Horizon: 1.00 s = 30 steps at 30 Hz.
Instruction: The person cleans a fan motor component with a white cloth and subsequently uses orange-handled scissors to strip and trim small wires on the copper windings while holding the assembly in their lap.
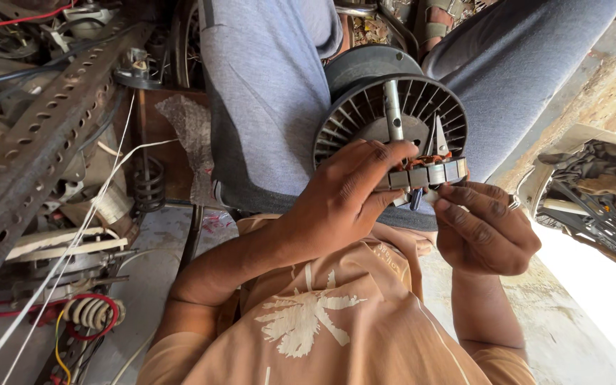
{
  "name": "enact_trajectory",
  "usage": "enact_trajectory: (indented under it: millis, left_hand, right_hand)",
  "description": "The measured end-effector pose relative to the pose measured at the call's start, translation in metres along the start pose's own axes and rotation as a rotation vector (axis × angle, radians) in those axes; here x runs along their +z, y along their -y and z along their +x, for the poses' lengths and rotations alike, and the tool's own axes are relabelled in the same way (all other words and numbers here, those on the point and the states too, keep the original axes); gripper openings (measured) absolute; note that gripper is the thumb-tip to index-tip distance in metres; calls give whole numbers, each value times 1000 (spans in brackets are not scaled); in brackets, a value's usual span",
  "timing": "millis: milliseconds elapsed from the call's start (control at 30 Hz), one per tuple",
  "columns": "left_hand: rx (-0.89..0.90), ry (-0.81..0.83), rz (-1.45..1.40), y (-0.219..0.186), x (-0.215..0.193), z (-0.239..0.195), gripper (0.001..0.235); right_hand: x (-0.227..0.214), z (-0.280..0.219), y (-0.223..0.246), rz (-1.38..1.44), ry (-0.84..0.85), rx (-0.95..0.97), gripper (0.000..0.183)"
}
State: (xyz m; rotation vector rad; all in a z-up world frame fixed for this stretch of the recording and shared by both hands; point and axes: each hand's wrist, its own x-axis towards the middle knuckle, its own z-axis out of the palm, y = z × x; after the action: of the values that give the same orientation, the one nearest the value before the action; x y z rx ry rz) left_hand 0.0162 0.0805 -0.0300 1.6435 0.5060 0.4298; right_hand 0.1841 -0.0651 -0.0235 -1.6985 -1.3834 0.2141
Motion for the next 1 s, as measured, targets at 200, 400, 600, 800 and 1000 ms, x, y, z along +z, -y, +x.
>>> enact_trajectory:
  millis: [200,400,600,800,1000]
  left_hand:
    - [47,60,81,-2,-3,7,61]
    - [61,72,-99,18,2,11,56]
    - [-71,12,-364,18,-1,8,34]
    - [-97,41,-175,13,0,17,28]
    - [-154,32,-239,12,2,22,29]
  right_hand:
    - [1,10,-5,-77,36,-110,11]
    - [-7,13,-10,-8,113,-63,14]
    - [-10,13,-10,24,133,-27,16]
    - [-9,9,-2,-31,133,18,14]
    - [-6,8,15,-109,158,114,11]
